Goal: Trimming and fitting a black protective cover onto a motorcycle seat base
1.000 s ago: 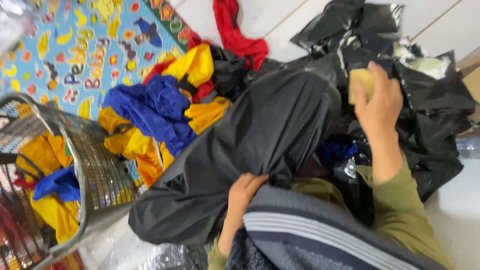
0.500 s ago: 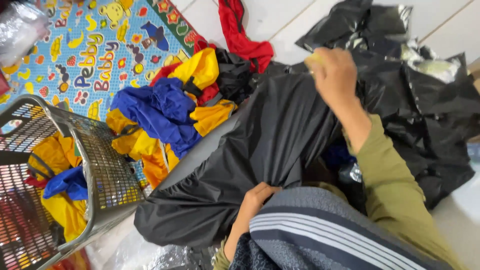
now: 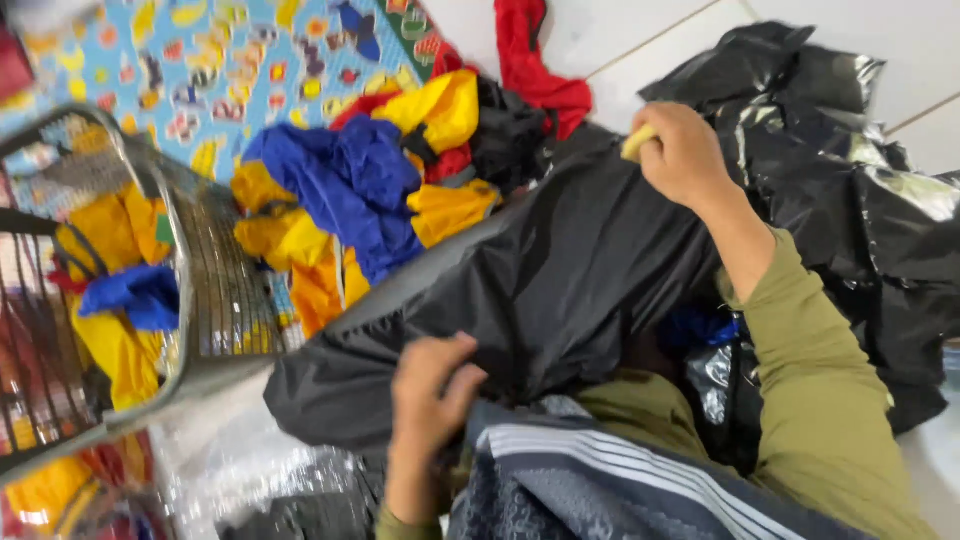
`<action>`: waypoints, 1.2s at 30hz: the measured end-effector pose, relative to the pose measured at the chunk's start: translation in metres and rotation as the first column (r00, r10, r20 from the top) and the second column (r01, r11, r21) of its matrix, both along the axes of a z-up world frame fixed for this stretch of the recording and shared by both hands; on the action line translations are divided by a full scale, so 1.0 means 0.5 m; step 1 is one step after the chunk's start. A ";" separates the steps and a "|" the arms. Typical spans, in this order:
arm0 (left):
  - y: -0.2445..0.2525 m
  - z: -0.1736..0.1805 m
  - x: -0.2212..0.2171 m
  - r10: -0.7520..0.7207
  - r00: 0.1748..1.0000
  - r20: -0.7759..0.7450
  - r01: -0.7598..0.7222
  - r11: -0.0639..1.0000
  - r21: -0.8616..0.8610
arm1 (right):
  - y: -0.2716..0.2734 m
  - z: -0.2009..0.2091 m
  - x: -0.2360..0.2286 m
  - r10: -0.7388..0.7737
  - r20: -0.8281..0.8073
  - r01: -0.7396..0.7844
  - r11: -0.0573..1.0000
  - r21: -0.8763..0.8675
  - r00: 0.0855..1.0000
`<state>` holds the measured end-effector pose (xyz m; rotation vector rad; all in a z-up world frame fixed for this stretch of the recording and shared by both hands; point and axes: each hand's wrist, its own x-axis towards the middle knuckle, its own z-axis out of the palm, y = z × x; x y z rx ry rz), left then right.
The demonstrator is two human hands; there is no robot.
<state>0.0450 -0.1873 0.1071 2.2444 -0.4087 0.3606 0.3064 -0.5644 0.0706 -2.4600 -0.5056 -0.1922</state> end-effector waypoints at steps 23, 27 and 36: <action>0.607 -0.351 -0.086 0.008 0.371 -0.929 -0.920 0.144 -0.366 | -0.005 -0.195 -0.019 0.126 0.122 -0.106 0.981 -0.163 0.985; 0.582 -0.286 -0.082 0.117 0.291 -0.950 -0.941 0.215 -0.261 | 0.034 -0.146 -0.036 0.208 0.210 -0.140 0.944 -0.299 0.955; 0.535 -0.252 -0.111 0.819 0.395 -0.416 -0.897 0.442 0.018 | 0.042 -0.120 -0.085 0.289 0.277 -0.157 0.896 -0.415 0.916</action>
